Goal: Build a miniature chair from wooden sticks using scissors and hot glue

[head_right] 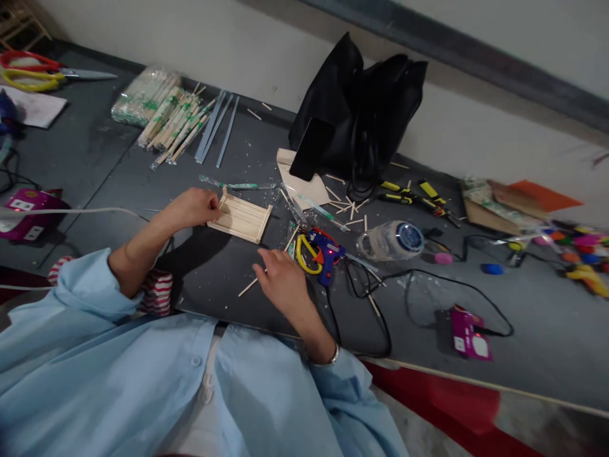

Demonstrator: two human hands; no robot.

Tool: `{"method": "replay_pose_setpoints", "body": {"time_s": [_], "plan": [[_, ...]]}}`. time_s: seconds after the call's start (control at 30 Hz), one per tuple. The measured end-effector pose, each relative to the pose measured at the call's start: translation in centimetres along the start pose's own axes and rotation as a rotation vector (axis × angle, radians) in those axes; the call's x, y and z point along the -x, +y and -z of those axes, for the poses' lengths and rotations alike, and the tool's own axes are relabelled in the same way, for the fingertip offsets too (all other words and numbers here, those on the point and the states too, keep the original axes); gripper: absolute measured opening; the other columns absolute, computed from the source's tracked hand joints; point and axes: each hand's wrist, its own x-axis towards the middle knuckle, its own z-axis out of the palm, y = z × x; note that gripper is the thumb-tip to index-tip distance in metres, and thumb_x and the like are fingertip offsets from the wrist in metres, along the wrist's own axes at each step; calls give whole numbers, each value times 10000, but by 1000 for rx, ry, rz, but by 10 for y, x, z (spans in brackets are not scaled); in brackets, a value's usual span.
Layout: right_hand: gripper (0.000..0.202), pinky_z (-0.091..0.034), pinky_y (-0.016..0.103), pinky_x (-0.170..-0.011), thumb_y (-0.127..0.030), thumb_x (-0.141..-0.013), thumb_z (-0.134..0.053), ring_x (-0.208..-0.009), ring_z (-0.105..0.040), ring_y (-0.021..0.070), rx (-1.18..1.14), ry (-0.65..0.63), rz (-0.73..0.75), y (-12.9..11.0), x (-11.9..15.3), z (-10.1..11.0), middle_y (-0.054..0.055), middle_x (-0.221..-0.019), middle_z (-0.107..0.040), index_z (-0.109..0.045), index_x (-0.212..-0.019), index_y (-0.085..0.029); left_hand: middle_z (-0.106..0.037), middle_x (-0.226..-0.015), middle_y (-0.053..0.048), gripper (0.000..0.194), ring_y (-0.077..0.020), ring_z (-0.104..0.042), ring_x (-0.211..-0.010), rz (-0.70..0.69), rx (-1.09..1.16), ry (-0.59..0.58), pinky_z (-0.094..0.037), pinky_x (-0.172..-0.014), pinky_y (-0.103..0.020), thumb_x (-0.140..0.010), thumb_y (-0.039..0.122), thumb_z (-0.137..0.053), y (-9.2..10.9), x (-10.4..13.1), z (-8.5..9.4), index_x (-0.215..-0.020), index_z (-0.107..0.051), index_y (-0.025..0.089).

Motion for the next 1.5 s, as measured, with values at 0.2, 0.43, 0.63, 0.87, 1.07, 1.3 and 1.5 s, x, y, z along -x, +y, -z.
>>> {"method": "replay_pose_setpoints", "body": {"time_s": [0.2,0.43,0.63,0.87,1.07,1.3,1.5], "plan": [[179,-464,295,-713,-321,-948,-530,-767,-644,184,7,144,-143,11,-26,-2,63,-883,-716,-657,-964,-196,-650,-592,-44,196,-149,-613,-454,86,311,-237,-432,-448,-221,-816,250,-502,9,10,7,-678,-606,159],[247,-469,304,-704,-369,-938,-538,-745,-616,186,-65,304,-146,22,-31,-24,60,-895,-676,-600,-1098,-191,-624,-548,-27,168,-142,-597,-425,83,354,-254,-419,-420,-211,-792,202,-545,5,6,4,-633,-583,165],[225,-485,305,-750,-298,-988,-445,-804,-622,182,-114,291,-49,28,-30,-25,76,-945,-667,-644,-1020,-198,-606,-508,-7,163,-129,-577,-404,64,416,-277,-404,-412,-201,-771,206,-581,9,6,-2,-613,-597,170],[190,-456,274,-701,-301,-961,-498,-704,-607,149,-120,274,-121,26,-23,-21,40,-880,-678,-665,-957,-210,-604,-512,-13,201,-131,-566,-404,50,396,-204,-393,-406,-209,-780,286,-585,-6,1,4,-616,-581,170],[210,-458,279,-693,-337,-951,-520,-688,-616,154,-126,261,-156,23,-23,-25,48,-890,-694,-668,-1017,-204,-681,-714,-34,201,-144,-636,-623,-119,355,119,-458,-593,-234,-809,279,-538,-21,-12,-6,-857,-681,146],[210,-451,274,-687,-340,-954,-516,-671,-612,148,-124,242,-165,24,-22,-24,42,-858,-699,-678,-960,-206,-701,-866,-65,234,-171,-608,-752,-304,197,190,-454,-706,-277,-803,235,-559,-16,-17,-21,-953,-714,146],[232,-455,276,-689,-354,-962,-500,-693,-613,150,-148,257,-176,24,-22,-22,36,-840,-684,-681,-938,-211,-680,-833,-56,153,-170,-594,-768,-304,229,196,-447,-728,-278,-796,218,-570,-17,-18,-21,-833,-707,161]]}}
